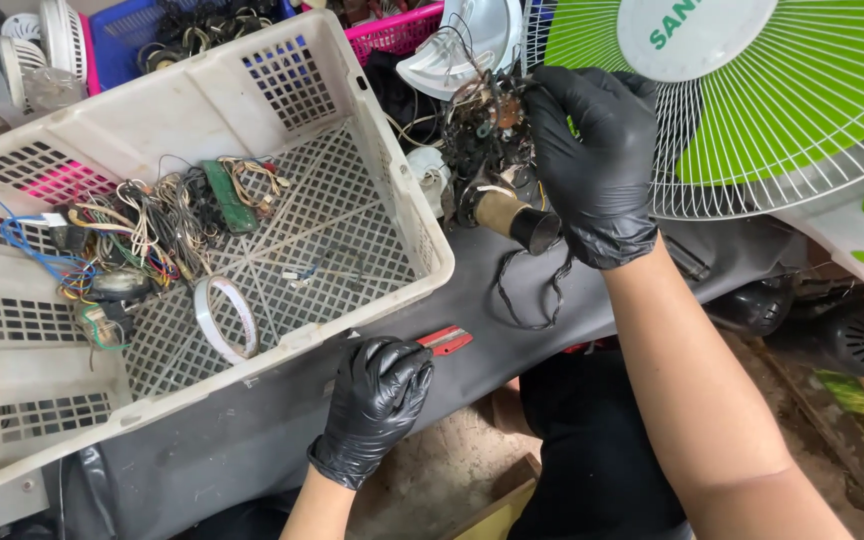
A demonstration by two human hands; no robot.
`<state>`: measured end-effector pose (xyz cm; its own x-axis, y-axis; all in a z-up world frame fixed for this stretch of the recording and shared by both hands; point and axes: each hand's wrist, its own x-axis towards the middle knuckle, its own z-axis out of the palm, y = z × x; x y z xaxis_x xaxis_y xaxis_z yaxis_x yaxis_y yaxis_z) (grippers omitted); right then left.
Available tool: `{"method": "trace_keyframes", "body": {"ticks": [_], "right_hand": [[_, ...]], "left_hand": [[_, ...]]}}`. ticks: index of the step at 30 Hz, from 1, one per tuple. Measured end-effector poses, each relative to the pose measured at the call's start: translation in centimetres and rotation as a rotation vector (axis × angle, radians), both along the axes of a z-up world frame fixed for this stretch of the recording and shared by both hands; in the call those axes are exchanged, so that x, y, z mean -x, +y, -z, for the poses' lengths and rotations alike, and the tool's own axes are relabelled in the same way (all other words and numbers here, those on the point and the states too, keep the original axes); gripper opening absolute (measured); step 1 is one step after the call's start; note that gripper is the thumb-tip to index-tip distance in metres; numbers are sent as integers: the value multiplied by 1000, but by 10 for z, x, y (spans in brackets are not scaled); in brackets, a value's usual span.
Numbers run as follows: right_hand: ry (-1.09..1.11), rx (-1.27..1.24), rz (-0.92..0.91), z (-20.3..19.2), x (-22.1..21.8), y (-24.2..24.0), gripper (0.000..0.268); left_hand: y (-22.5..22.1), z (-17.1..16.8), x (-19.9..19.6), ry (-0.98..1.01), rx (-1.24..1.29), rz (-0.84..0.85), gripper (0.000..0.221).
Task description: Applying adhesive tape to a small electronic component for insulation or repair at a workbench.
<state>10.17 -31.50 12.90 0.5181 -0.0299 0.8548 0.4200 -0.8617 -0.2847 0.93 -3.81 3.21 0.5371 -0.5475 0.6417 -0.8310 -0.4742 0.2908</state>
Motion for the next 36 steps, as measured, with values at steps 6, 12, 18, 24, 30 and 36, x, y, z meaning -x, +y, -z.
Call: {"method": "trace_keyframes", "body": {"ticks": [6,12,18,24,30,36], "right_hand": [[-110,-195,-187,-25,10,14,24],[-379,-401,22,-10,5,4,12],[-438,-330,138,-2,-1,-10,11],[-307,-351,102,11,-10,-19,11],[-130,-177,190,3,-11,-24,41],[-129,-56,-121,4,-20,15,21]], "left_hand": [[-1,4,0,0,-38,-20,10],[-4,7,0,42,-21,13,9],[-13,16,7,4,-50,45,15],[-12,23,8,-1,-71,52,14],[-10,21,9,41,-52,64,20],[-12,13,9,-121,-108,46,14]]}}
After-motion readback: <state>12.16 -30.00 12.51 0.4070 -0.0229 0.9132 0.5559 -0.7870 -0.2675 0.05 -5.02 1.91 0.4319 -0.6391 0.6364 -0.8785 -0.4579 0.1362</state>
